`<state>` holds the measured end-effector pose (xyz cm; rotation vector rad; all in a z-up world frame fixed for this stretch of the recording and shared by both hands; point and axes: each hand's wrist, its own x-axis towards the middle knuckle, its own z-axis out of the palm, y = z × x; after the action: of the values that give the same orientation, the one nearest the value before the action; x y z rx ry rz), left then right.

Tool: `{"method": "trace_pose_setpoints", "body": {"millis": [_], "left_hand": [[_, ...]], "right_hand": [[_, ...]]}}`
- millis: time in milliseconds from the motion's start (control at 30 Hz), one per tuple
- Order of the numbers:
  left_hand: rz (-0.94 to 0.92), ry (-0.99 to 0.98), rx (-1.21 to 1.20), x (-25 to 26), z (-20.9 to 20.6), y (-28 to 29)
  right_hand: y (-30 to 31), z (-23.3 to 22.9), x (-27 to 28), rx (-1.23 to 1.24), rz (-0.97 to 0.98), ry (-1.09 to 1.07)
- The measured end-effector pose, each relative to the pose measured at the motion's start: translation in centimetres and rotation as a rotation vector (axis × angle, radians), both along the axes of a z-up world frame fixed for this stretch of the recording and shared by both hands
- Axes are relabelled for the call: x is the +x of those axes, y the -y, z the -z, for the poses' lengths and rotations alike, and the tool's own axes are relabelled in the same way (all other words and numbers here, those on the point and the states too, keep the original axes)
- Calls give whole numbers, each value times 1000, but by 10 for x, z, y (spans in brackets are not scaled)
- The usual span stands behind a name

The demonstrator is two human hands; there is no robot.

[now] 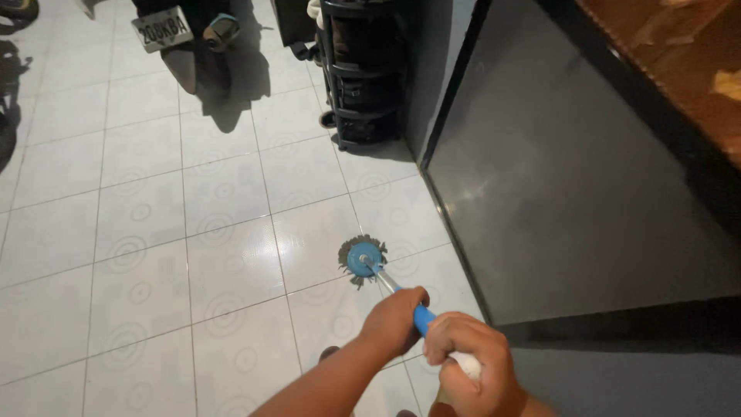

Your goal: The user is mopping the tiled floor in what appears to be a garage or parking area.

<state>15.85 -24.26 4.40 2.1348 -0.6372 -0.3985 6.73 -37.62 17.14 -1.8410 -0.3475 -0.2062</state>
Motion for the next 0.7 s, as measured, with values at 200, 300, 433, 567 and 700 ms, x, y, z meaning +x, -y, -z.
{"method": "trace_pose_setpoints", "body": {"millis": [200, 300, 433, 567, 700], "left_hand": [[38, -28, 66, 83, -17, -27], [88, 9, 54, 126, 10, -36], [147, 33, 61, 185, 48, -43], [127, -8, 107, 209, 52, -45], [150, 36, 49, 201, 62, -28]], "right_hand": [[-35, 1, 79, 35, 39, 72], [-49, 11, 111, 9, 64, 107], [-71, 29, 151, -4, 157, 45], [-82, 41, 171, -62, 208, 25], [-64, 34, 163, -48, 233, -7]]}}
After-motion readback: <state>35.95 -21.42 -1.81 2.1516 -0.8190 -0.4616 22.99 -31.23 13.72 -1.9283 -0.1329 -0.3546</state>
